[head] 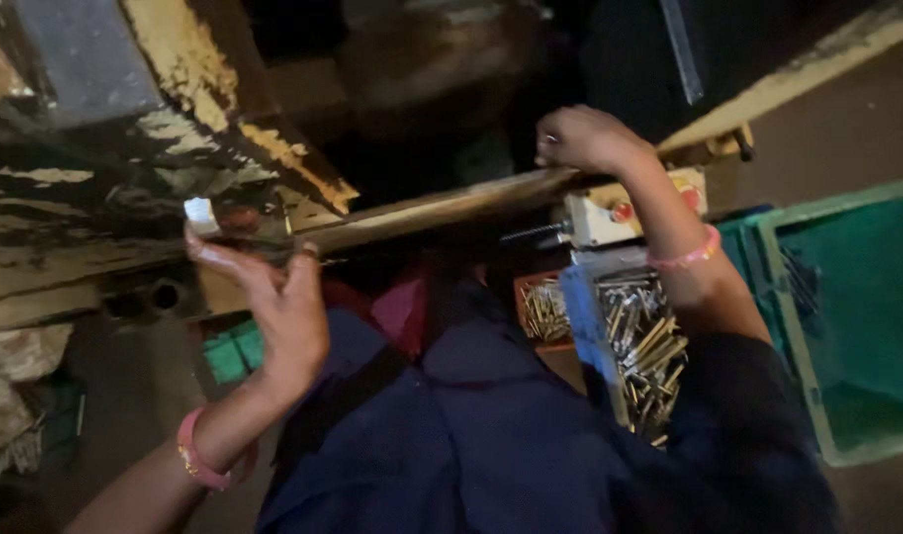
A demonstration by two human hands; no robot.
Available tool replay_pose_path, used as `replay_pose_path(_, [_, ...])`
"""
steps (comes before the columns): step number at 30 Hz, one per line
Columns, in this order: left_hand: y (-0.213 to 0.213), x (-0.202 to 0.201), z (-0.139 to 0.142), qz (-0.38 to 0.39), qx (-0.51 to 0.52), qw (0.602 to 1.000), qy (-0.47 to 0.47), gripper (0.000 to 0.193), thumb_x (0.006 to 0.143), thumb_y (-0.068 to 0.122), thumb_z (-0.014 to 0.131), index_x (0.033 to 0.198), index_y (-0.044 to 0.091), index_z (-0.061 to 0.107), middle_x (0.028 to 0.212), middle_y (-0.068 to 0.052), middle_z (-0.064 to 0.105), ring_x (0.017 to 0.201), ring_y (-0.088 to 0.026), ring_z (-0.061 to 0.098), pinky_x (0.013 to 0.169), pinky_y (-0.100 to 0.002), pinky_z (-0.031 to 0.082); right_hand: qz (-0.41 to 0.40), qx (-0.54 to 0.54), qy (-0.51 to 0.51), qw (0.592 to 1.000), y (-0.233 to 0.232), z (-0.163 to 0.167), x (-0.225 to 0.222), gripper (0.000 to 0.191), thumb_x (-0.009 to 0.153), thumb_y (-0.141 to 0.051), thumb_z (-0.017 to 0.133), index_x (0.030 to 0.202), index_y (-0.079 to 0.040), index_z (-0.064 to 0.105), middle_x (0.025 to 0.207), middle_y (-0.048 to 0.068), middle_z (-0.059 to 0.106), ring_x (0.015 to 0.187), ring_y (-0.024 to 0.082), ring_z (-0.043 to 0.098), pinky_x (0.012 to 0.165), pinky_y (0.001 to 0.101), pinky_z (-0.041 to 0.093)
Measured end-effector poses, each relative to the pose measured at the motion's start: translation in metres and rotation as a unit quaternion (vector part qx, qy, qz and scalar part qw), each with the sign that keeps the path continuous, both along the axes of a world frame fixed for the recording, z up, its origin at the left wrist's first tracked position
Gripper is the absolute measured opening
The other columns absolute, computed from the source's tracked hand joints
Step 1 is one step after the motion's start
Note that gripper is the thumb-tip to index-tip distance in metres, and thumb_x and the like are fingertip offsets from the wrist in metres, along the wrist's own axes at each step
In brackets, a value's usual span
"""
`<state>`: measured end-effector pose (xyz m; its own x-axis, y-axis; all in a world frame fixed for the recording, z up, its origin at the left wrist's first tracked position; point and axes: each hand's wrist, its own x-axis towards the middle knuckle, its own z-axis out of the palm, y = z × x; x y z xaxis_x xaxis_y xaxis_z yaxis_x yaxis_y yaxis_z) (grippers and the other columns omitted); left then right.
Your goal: The person repeatedly wraps a large cardboard box with clear plastic film using a manual strapping machine. They pull the film across the box, press it down, and operate the machine to secure the wrap, repeating the process multiple times.
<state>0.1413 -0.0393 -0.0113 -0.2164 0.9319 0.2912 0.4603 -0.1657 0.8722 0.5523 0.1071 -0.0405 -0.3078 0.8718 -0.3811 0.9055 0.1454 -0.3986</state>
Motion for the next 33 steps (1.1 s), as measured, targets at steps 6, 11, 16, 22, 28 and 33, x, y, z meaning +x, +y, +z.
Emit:
replay_pose_path(6, [-0.008,0.084,0.027,-0.124,-0.006,0.992,0.039,0.104,0.09,0.003,0.07,0.156,-0.017,-0.009,0.165,-0.038,0.01,0.16,-0.045,0.011,0.134,-0.047,0.01,-0.112,0.017,-0.178,0.978,-0.086,-0.015,0.063,0.025,0.083,-0.032,0.076,0.098,-0.012,0.077,0.098,0.016,0.075,0.097,0.037,0.071,0.082,0.0509,0.055])
replay_pose_path(11, [-0.004,0.143,0.055,-0.264,-0.028,0.963,0.04,0.099,0.093,0.009,0.066,0.15,-0.023,-0.009,0.157,-0.047,0.013,0.153,-0.055,0.019,0.132,-0.053,0.016,-0.213,0.04,-0.169,0.962,-0.116,-0.036,0.075,0.037,0.077,-0.043,0.084,0.093,-0.01,0.077,0.097,0.02,0.074,0.095,0.04,0.071,0.082,0.0504,0.055])
replay_pose_path(16, [0.013,0.192,0.063,-0.37,-0.039,0.921,0.117,0.099,0.094,0.015,0.062,0.141,-0.032,-0.012,0.15,-0.056,0.004,0.147,-0.067,0.009,0.127,-0.059,0.014,-0.261,0.042,-0.215,0.94,-0.12,-0.058,0.08,0.049,0.076,-0.047,0.086,0.096,-0.003,0.077,0.094,0.024,0.073,0.091,0.042,0.071,0.081,0.0494,0.056])
replay_pose_path(22, [0.03,0.248,0.066,-0.46,-0.043,0.868,0.182,0.093,0.098,0.016,0.056,0.139,-0.035,-0.009,0.15,-0.057,-0.003,0.146,-0.066,0.002,0.124,-0.058,0.011,-0.288,0.054,0.22,0.93,-0.144,-0.051,0.104,0.038,0.095,-0.033,0.066,0.101,0.003,0.075,0.085,0.015,0.073,0.079,0.025,0.066,0.071,0.0402,0.052])
replay_pose_path(28, [0.039,0.296,0.061,-0.472,-0.022,0.853,0.221,0.093,0.093,0.018,0.059,0.138,-0.034,-0.004,0.151,-0.053,0.006,0.148,-0.059,0.012,0.125,-0.052,0.013,-0.361,-0.151,0.649,0.652,-0.184,-0.018,0.138,0.079,0.111,-0.066,0.032,0.126,0.004,0.066,0.094,0.01,0.071,0.071,0.012,0.057,0.066,0.0256,0.046])
replay_pose_path(33, [0.042,0.321,0.059,-0.482,-0.041,0.847,0.221,0.091,0.092,0.014,0.059,0.142,-0.032,-0.002,0.151,-0.053,0.01,0.147,-0.057,0.016,0.124,-0.048,0.017,-0.349,-0.104,0.71,0.602,-0.202,-0.012,0.146,0.087,0.112,-0.069,0.031,0.13,0.009,0.064,0.101,0.012,0.071,0.075,0.013,0.056,0.069,0.0271,0.046])
